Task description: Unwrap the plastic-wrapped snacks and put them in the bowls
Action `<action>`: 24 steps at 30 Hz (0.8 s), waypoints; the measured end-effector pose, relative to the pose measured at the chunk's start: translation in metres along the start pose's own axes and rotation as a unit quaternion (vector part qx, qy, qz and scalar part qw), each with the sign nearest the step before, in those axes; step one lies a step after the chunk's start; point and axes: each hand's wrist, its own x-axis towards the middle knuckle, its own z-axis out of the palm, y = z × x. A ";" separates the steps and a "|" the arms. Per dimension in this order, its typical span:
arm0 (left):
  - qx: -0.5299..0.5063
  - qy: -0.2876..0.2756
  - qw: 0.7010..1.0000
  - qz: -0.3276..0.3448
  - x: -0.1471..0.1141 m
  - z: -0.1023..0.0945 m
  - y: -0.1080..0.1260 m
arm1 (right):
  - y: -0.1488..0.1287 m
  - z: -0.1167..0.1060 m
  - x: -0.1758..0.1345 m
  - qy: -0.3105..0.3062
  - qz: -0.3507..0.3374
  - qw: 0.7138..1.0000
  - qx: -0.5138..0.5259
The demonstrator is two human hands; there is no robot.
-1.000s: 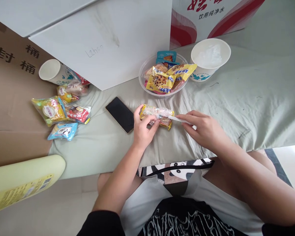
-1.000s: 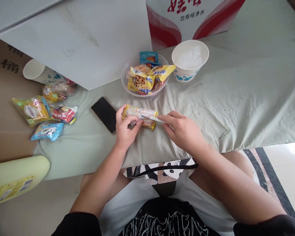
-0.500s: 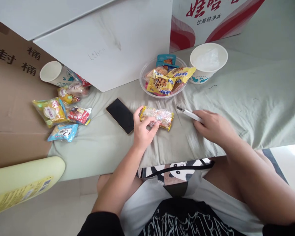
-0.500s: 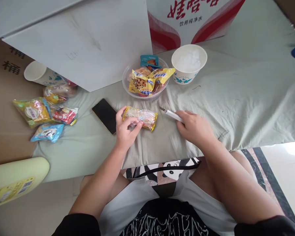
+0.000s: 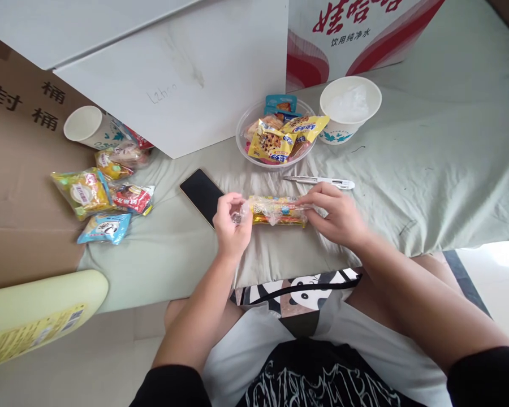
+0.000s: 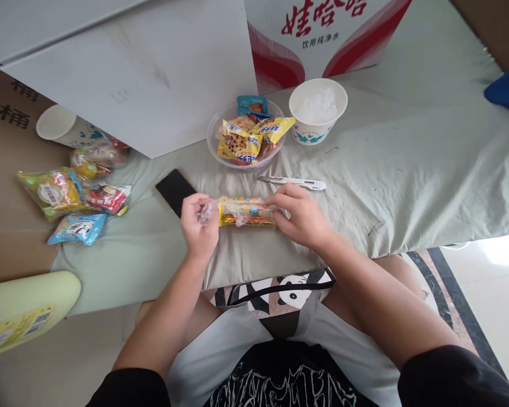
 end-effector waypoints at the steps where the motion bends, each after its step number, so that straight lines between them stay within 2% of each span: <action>1: 0.014 0.015 1.000 -0.014 0.001 -0.004 0.001 | 0.003 -0.004 0.001 0.028 0.013 0.999 -0.005; 5: 0.064 0.059 0.995 -0.044 0.005 -0.018 -0.001 | 0.013 -0.021 0.003 0.196 0.111 0.972 -0.061; 7: 0.088 0.072 0.993 -0.014 0.008 -0.024 -0.005 | 0.012 -0.024 0.003 0.235 0.131 0.960 -0.081; 8: 0.100 0.070 0.992 0.011 0.009 -0.025 -0.006 | 0.010 -0.024 0.003 0.235 0.127 0.960 -0.084; 10: 0.122 0.041 0.990 0.052 0.013 -0.027 -0.008 | 0.004 -0.020 0.002 0.198 0.096 0.973 -0.065; 11: 0.130 0.013 0.990 0.057 0.014 -0.027 -0.007 | 0.000 -0.016 0.000 0.157 0.072 0.984 -0.042; 14: 0.144 -0.057 0.988 0.027 0.016 -0.026 -0.002 | -0.011 -0.002 -0.004 -0.018 0.014 0.999 0.039; 16: 0.140 -0.066 0.988 0.001 0.015 -0.028 0.006 | -0.015 0.007 -0.005 -0.109 0.010 0.993 0.053; 18: 0.115 -0.078 0.989 -0.043 0.014 -0.033 0.015 | -0.018 0.013 -0.005 -0.145 0.036 0.988 0.041; 20: 0.047 -0.126 0.983 -0.127 0.013 -0.040 0.025 | -0.020 0.015 -0.005 -0.150 0.079 0.984 0.050; 22: -0.061 -0.223 0.947 -0.226 0.012 -0.046 0.035 | -0.022 0.015 -0.004 -0.150 0.127 0.974 0.110; 24: -0.183 -0.309 0.891 -0.279 0.012 -0.047 0.044 | -0.024 0.016 -0.005 -0.151 0.172 0.950 0.215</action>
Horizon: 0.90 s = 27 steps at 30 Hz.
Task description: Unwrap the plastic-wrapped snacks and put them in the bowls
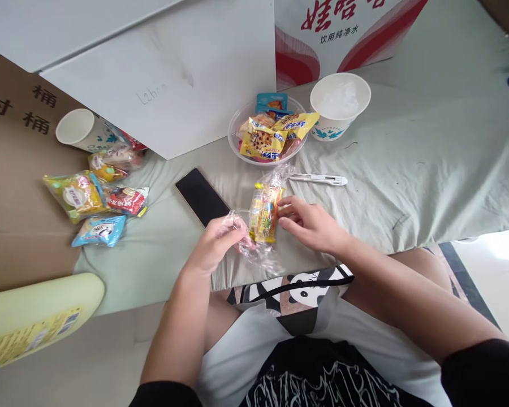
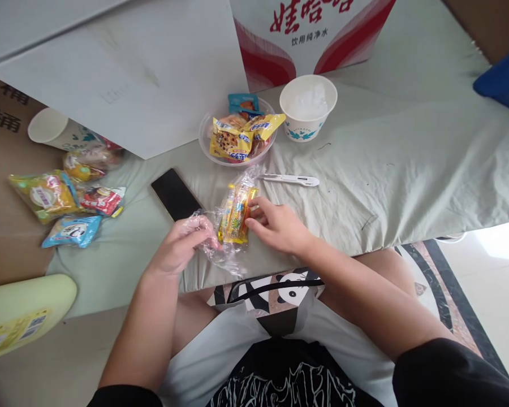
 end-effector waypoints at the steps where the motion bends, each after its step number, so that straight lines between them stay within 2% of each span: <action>1: -0.048 -0.043 0.998 0.007 -0.001 0.003 0.003 | -0.001 0.003 0.000 -0.012 0.016 0.998 0.066; 3: -0.109 -0.091 0.988 0.054 -0.002 0.012 0.007 | -0.003 0.010 -0.001 -0.039 0.049 0.976 0.208; 6: -0.124 -0.107 0.981 0.101 -0.004 0.018 0.007 | -0.007 0.024 -0.001 -0.087 0.112 0.910 0.389; 8: -0.125 -0.074 0.985 0.092 -0.007 0.013 0.002 | -0.008 0.029 0.000 -0.094 0.156 0.868 0.462; 11: -0.194 0.034 0.975 0.100 -0.010 -0.010 -0.005 | -0.005 0.027 0.005 -0.052 0.163 0.829 0.532; 13: -0.293 0.066 0.942 0.149 -0.011 -0.027 -0.008 | -0.002 0.022 0.007 -0.019 0.133 0.800 0.584; 15: -0.385 0.064 0.898 0.203 -0.010 -0.040 -0.009 | 0.000 0.017 0.009 0.002 0.115 0.764 0.635; 17: -0.435 0.069 0.870 0.222 -0.009 -0.047 -0.008 | 0.000 0.016 0.009 0.011 0.120 0.737 0.665; 19: -0.449 0.077 0.865 0.210 -0.006 -0.046 -0.007 | -0.004 0.018 0.010 0.014 0.133 0.730 0.670; 21: -0.448 0.068 0.872 0.183 -0.004 -0.039 -0.007 | -0.007 0.021 0.011 0.021 0.144 0.733 0.664; 24: -0.437 0.015 0.888 0.143 -0.001 -0.027 -0.009 | -0.012 0.025 0.013 0.044 0.168 0.738 0.652; 27: -0.425 -0.019 0.895 0.133 -0.002 -0.024 -0.009 | -0.014 0.024 0.013 0.088 0.196 0.762 0.611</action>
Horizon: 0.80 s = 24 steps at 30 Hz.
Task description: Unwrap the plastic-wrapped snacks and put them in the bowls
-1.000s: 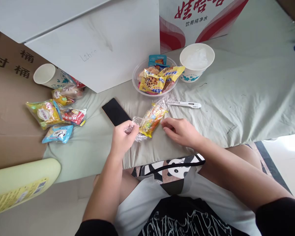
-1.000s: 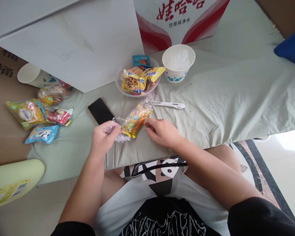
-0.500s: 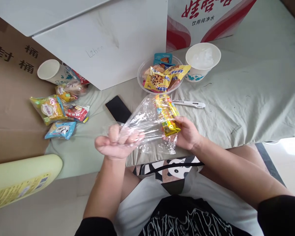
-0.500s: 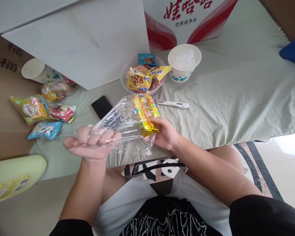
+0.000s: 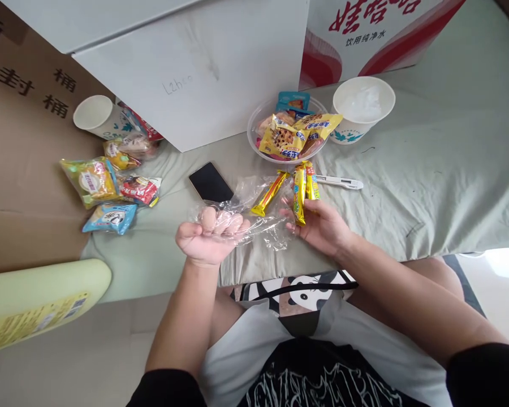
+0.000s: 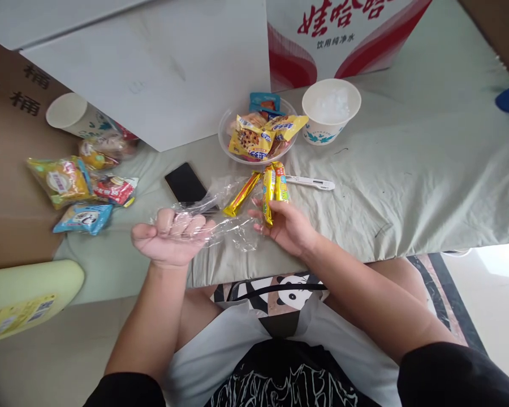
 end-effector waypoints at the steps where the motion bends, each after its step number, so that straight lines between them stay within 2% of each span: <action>1: 0.002 0.001 1.000 0.007 -0.001 -0.002 0.002 | -0.001 0.000 -0.001 0.018 -0.007 1.000 -0.016; 4: 0.000 0.010 0.998 0.069 -0.006 -0.016 0.011 | -0.004 -0.003 -0.003 0.047 -0.020 0.998 -0.044; 6: -0.020 -0.022 0.993 0.115 -0.010 -0.029 0.018 | -0.006 -0.004 -0.004 0.050 -0.026 0.997 -0.057; 8: -0.060 -0.103 0.985 0.122 -0.010 -0.040 0.024 | -0.006 -0.004 -0.004 0.052 -0.045 0.994 -0.080; 10: -0.107 -0.214 0.966 0.096 -0.007 -0.045 0.029 | -0.006 -0.005 -0.003 0.053 -0.088 0.987 -0.122; 12: -0.141 -0.314 0.937 0.052 0.000 -0.043 0.033 | -0.006 -0.007 -0.002 0.055 -0.144 0.972 -0.179; 14: -0.157 -0.392 0.906 0.009 0.005 -0.035 0.036 | -0.008 -0.009 0.000 0.055 -0.167 0.959 -0.223; 17: -0.162 -0.468 0.869 -0.025 0.006 -0.019 0.036 | -0.010 -0.011 -0.001 0.047 -0.137 0.952 -0.271; 19: -0.156 -0.490 0.857 -0.035 0.004 -0.014 0.033 | -0.010 -0.011 -0.004 0.023 -0.109 0.940 -0.322; 22: -0.153 -0.489 0.857 -0.050 0.001 -0.016 0.030 | -0.006 -0.012 -0.011 -0.050 -0.071 0.898 -0.431; 24: -0.165 -0.488 0.856 -0.048 0.000 -0.021 0.027 | -0.004 -0.013 -0.012 -0.093 -0.116 0.836 -0.528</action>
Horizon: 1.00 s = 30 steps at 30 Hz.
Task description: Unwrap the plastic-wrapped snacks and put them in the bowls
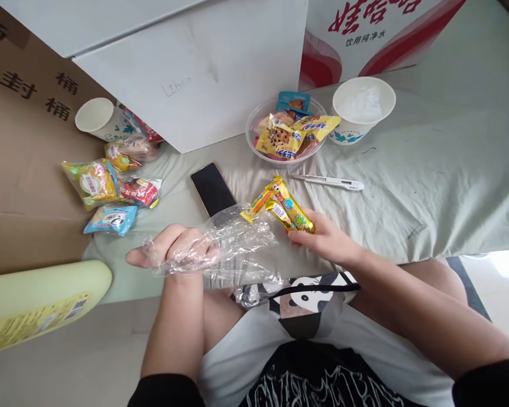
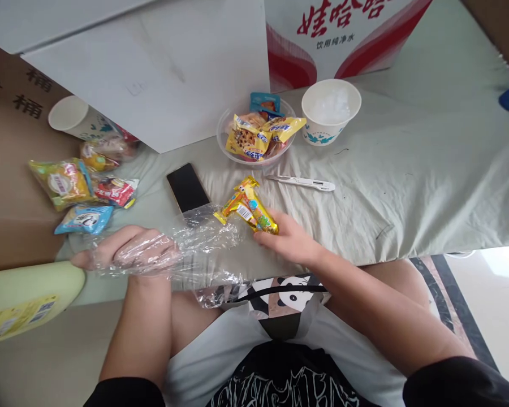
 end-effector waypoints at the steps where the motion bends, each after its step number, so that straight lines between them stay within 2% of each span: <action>1: -0.005 -0.001 1.000 0.007 -0.002 -0.001 -0.001 | 0.001 0.001 0.002 0.005 -0.052 0.997 -0.063; 4: 0.000 0.021 1.000 0.007 -0.003 -0.004 -0.004 | 0.005 0.002 0.021 0.039 -0.215 0.952 -0.215; 6: 0.019 0.064 0.998 -0.010 0.001 -0.004 -0.006 | 0.006 0.003 0.038 0.028 -0.262 0.923 -0.282; 9: 0.048 0.115 0.992 -0.019 0.007 -0.003 -0.009 | 0.002 0.006 0.052 -0.010 -0.249 0.895 -0.371; 11: 0.076 0.166 0.983 -0.009 0.006 -0.002 -0.010 | -0.005 0.008 0.050 -0.009 -0.225 0.879 -0.421; 15: 0.133 0.301 0.943 -0.048 -0.004 -0.002 -0.011 | -0.024 0.008 0.032 0.002 -0.155 0.845 -0.511; 18: 0.143 0.375 0.912 -0.089 -0.008 -0.004 -0.014 | -0.033 0.004 0.023 0.004 -0.114 0.826 -0.552; 21: 0.140 0.418 0.894 -0.077 0.000 -0.007 -0.018 | -0.032 -0.006 0.018 0.010 -0.082 0.838 -0.539; 25: 0.143 0.488 0.861 -0.022 0.015 -0.012 -0.025 | -0.019 -0.022 0.005 0.060 -0.060 0.892 -0.444; 27: 0.132 0.516 0.847 -0.005 0.020 -0.015 -0.028 | -0.013 -0.030 -0.004 0.099 -0.081 0.917 -0.378; 30: 0.105 0.553 0.827 -0.012 0.024 -0.019 -0.031 | -0.014 -0.036 -0.018 0.143 -0.149 0.938 -0.279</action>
